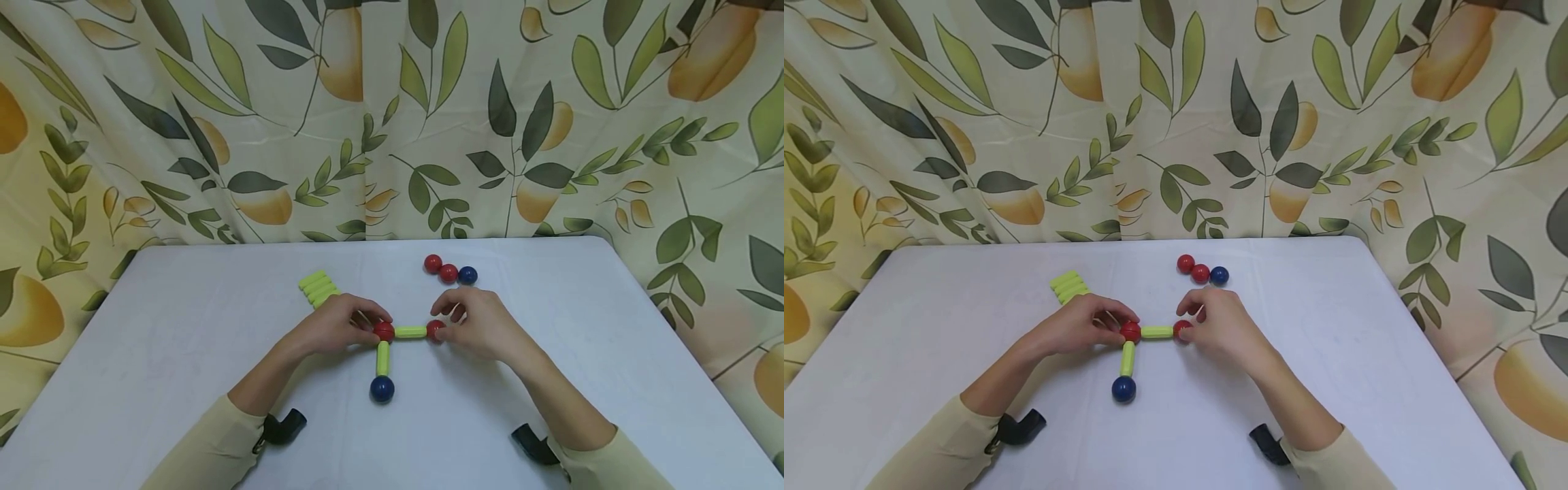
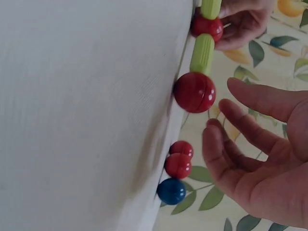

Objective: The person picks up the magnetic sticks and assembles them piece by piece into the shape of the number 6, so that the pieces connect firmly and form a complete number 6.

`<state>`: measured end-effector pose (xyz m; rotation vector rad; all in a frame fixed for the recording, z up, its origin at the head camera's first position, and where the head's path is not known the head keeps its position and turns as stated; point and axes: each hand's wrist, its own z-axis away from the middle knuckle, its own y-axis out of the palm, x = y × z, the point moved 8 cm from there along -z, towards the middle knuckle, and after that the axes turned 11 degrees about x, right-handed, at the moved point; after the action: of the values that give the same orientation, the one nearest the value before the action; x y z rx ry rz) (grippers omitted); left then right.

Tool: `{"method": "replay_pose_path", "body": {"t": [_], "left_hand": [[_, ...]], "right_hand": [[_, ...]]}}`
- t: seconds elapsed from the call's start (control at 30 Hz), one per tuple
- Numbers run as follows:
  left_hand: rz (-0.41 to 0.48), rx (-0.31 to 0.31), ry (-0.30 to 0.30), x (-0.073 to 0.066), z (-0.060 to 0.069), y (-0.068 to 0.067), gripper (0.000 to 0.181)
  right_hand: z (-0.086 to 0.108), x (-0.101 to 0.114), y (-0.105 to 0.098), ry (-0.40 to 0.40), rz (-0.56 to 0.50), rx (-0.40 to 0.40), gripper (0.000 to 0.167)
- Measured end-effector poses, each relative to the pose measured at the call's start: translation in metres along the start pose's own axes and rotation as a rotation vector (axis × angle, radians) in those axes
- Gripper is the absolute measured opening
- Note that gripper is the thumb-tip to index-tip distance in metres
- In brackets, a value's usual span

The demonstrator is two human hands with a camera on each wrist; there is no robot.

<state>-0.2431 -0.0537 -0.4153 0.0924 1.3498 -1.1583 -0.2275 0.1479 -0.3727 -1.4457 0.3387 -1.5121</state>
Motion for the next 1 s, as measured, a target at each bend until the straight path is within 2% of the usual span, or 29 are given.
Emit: {"method": "replay_pose_path", "body": {"t": [0.1,0.3,0.6,1.0], "left_hand": [[0.000,-0.002,-0.005,0.000,0.000,0.000,0.030],[-0.004,-0.007,0.001,0.000,0.000,0.000,0.030],[-0.011,-0.007,0.008,-0.001,0.001,-0.001,0.030],[0.000,-0.005,0.008,0.000,-0.001,-0.001,0.030]], "right_hand": [[-0.003,-0.007,0.002,0.021,-0.008,0.039,0.030],[-0.007,-0.011,0.008,-0.006,-0.039,0.109,0.028],[-0.008,-0.013,0.010,0.016,-0.048,0.115,0.023],[-0.008,-0.012,0.009,0.015,-0.056,0.120,0.025]]}}
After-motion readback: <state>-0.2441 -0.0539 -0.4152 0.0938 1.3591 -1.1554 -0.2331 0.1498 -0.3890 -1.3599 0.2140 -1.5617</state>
